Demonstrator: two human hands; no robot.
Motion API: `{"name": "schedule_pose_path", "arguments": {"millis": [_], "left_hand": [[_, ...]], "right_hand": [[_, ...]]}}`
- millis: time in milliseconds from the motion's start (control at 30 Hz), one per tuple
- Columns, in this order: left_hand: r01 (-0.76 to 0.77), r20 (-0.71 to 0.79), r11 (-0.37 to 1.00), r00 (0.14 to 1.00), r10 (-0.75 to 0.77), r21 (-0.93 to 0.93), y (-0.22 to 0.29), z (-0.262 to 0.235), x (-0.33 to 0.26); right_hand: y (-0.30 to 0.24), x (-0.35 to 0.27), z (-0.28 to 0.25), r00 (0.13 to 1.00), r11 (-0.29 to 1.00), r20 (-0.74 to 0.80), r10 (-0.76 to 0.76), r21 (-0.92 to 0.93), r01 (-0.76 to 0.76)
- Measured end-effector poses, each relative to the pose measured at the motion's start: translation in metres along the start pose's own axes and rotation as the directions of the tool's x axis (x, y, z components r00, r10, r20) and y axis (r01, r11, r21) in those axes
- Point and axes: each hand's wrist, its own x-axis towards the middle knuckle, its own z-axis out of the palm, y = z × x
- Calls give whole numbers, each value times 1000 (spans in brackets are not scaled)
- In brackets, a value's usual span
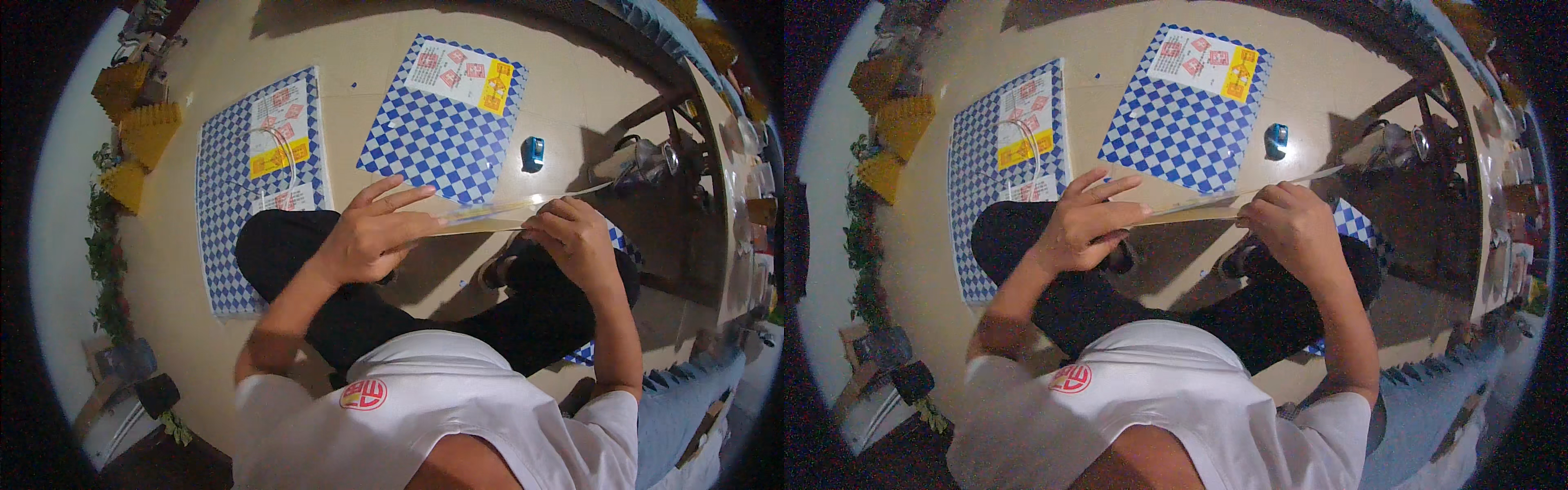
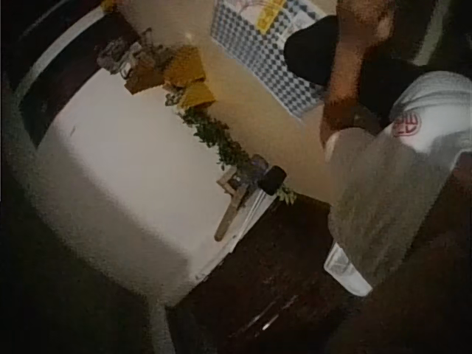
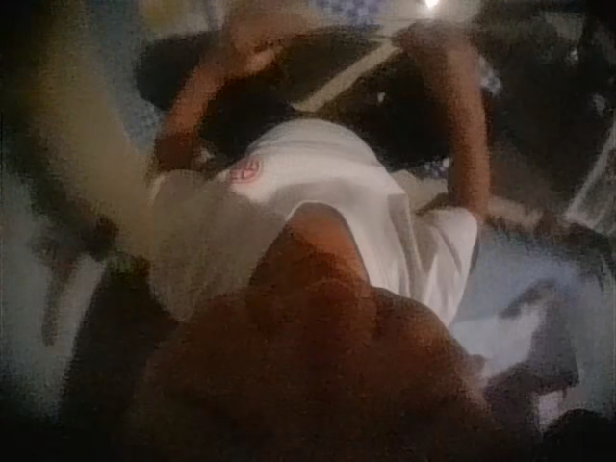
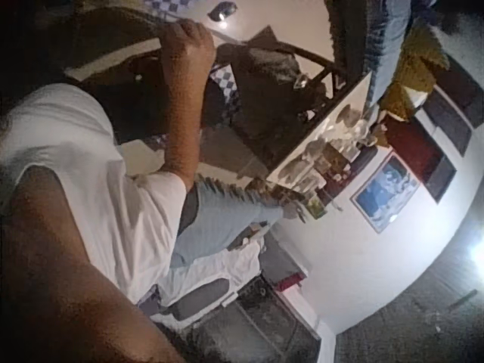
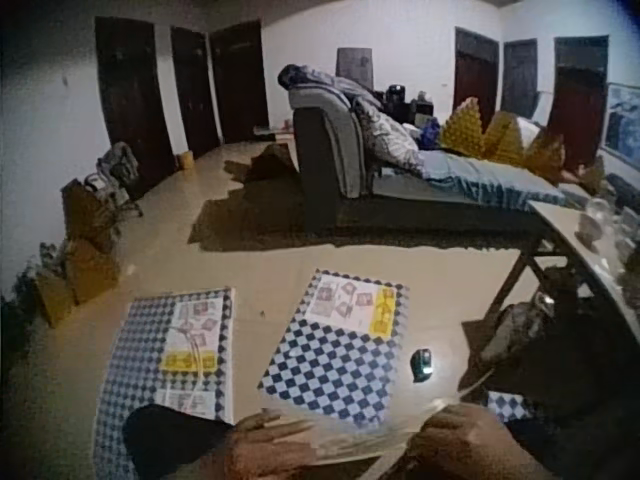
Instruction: The person sits on the floor and assembles flat, checkered paper sheets into small packages. They fold the sheets, apply adhesive tape to secure the edges, and stack the finished packages.
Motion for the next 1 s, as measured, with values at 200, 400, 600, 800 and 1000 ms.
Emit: {"name": "schedule_pose_path", "arguments": {"millis": [200,400,600,800,1000], "left_hand": [[-163,224,970,953,202,-181,18,-1,31],[-313,290,911,875,387,-268,13,32,41],[-163,235,987,959,159,-3,-4,28,36],[-38,31,991,999,35,125,0,9,26],[159,-82,982,985,-151,104,0,21,15]], "right_hand": [[6,-26,-1,991,984,103,82,152,-97],[10,-44,-5,976,993,188,111,24,-118],[15,-60,-6,986,987,32,164,-4,-164],[7,-55,-3,974,973,-6,225,45,-225],[11,-46,11,937,923,153,315,182,-340]]}}
